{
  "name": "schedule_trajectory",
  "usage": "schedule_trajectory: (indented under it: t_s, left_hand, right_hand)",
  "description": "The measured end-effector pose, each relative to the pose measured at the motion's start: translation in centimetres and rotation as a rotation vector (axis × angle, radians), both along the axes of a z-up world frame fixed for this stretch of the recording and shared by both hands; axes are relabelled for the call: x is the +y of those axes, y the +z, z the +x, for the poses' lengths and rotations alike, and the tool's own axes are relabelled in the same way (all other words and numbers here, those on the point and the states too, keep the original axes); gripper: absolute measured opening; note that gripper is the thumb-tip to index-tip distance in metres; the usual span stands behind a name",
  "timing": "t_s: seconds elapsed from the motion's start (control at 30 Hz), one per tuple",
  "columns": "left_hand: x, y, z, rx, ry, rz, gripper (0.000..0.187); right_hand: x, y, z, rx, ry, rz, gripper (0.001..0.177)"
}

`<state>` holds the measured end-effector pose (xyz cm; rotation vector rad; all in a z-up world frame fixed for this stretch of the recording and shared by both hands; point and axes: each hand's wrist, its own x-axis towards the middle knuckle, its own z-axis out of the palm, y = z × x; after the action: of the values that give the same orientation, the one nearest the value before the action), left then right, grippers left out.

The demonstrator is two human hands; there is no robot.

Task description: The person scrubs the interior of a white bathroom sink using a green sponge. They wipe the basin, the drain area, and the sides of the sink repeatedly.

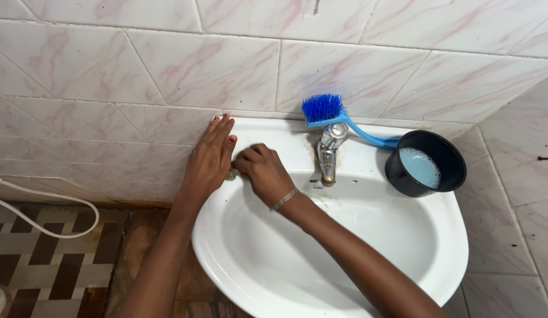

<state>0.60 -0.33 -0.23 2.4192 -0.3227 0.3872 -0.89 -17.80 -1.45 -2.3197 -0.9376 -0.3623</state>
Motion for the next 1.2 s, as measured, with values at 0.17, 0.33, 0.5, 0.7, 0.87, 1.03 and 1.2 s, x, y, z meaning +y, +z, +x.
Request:
schedule_trajectory:
  t_s: [0.17,0.33,0.5,0.7,0.87,1.03,1.2]
  left_hand:
    - [0.2,-0.7,0.3,-0.020,-0.020,0.020,0.065]
    - [0.7,-1.0,0.7,0.100,-0.110,-0.138,0.076]
    - [1.3,-1.0,1.2,0.283,-0.137,-0.146,0.080]
    - [0.7,-0.9,1.3,0.297,-0.077,0.177,0.080]
    - [0.2,-0.3,0.8,0.305,-0.046,0.262,0.081]
    - [-0.3,0.1,0.4,0.288,-0.008,0.285,0.082]
    - [-0.5,-0.2,0.2,0.299,0.020,0.267,0.080]
  right_hand:
    - [-1.7,0.3,-3.4,0.059,-0.056,0.056,0.031]
    - [1.2,0.9,-1.5,0.111,-0.057,0.071,0.022]
    - [2.8,0.3,-4.1,0.003,0.053,0.031,0.019]
    - [2.4,0.0,-7.7,0.245,0.255,0.251,0.031]
    - [3.0,-0.5,-7.9,0.218,0.215,0.283,0.036]
    - [1.4,0.2,-12.0,0.386,0.322,0.293,0.040]
    - [1.9,0.6,-11.2,0.473,0.279,0.304,0.040]
